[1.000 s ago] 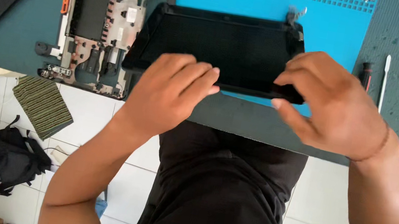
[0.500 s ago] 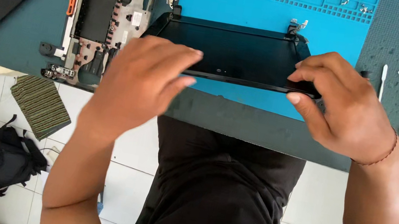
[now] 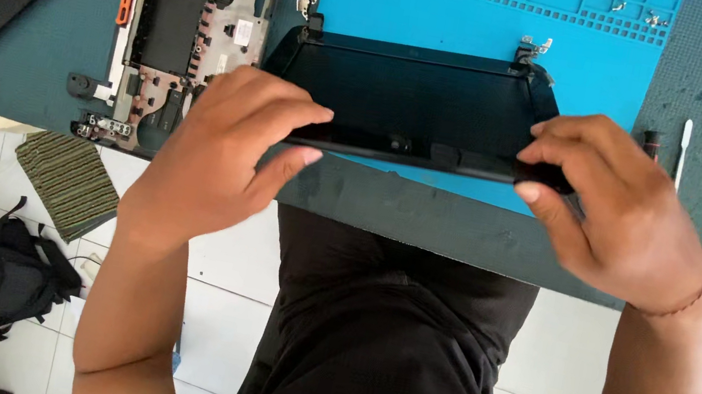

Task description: The person uses a prying tool to carefully separate the screen bezel from the laptop display assembly. They work along the edges to release clips and then lift the bezel away, exposing the screen and internal cables.

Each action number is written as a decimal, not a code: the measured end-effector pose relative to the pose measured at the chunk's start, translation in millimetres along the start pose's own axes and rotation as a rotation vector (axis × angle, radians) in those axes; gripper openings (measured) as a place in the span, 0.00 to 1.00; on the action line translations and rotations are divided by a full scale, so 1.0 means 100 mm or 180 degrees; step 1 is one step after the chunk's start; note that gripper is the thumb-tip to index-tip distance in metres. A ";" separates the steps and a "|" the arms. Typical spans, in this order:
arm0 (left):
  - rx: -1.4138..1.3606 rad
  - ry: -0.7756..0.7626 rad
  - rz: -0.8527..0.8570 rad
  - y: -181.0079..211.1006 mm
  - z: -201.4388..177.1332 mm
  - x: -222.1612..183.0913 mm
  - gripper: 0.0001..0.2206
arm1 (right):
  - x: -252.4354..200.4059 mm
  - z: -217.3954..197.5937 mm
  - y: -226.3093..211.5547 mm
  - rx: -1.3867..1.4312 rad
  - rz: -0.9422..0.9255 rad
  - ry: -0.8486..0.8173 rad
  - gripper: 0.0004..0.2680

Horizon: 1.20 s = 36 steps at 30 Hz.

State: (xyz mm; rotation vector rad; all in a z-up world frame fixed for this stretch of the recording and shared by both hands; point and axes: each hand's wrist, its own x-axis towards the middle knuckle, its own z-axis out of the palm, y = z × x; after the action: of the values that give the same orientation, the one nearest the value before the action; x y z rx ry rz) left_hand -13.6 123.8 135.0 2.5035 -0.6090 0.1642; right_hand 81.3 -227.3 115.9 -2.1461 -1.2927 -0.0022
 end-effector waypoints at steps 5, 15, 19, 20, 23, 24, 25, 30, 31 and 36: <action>-0.0243 -0.0269 -0.0267 0.00 0.01 0.01 0.18 | -0.07 0.04 -0.01 -0.0039 -0.0048 -0.0002 0.10; -0.0806 -0.0975 -0.1089 -0.02 -0.04 0.10 0.20 | -0.11 0.10 -0.05 -0.0072 -0.0081 -0.0034 0.11; -0.0830 -0.1093 -0.1188 -0.03 -0.03 0.11 0.20 | -0.15 0.11 -0.04 -0.0109 -0.0064 -0.0053 0.11; -0.0837 -0.1102 -0.1251 -0.03 -0.03 0.11 0.20 | -0.15 0.11 -0.04 -0.0124 -0.0064 -0.0037 0.11; -0.0834 -0.1098 -0.1307 -0.02 -0.04 0.13 0.18 | -0.14 0.11 -0.05 -0.0127 -0.0074 -0.0027 0.11; -0.0822 -0.1090 -0.1299 -0.02 -0.05 0.13 0.17 | -0.14 0.11 -0.05 -0.0115 -0.0079 -0.0031 0.11; -0.0825 -0.1091 -0.1304 -0.01 -0.05 0.13 0.17 | -0.15 0.11 -0.04 -0.0110 -0.0080 -0.0035 0.11; -0.0889 -0.1085 -0.1274 0.00 -0.06 0.14 0.16 | -0.18 0.13 -0.01 -0.0233 -0.0086 -0.0049 0.12; -0.0890 -0.1085 -0.1275 -0.01 -0.06 0.13 0.16 | -0.17 0.13 -0.01 -0.0232 -0.0086 -0.0050 0.12; -0.0891 -0.1030 -0.1122 -0.04 -0.03 0.11 0.16 | -0.15 0.13 -0.04 -0.0137 -0.0111 -0.0031 0.11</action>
State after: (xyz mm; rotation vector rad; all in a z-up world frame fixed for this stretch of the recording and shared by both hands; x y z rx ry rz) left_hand -2.2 124.5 138.5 2.3293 -0.2784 -0.4349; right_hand 66.5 -231.9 103.0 -2.1619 -1.3471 -0.0343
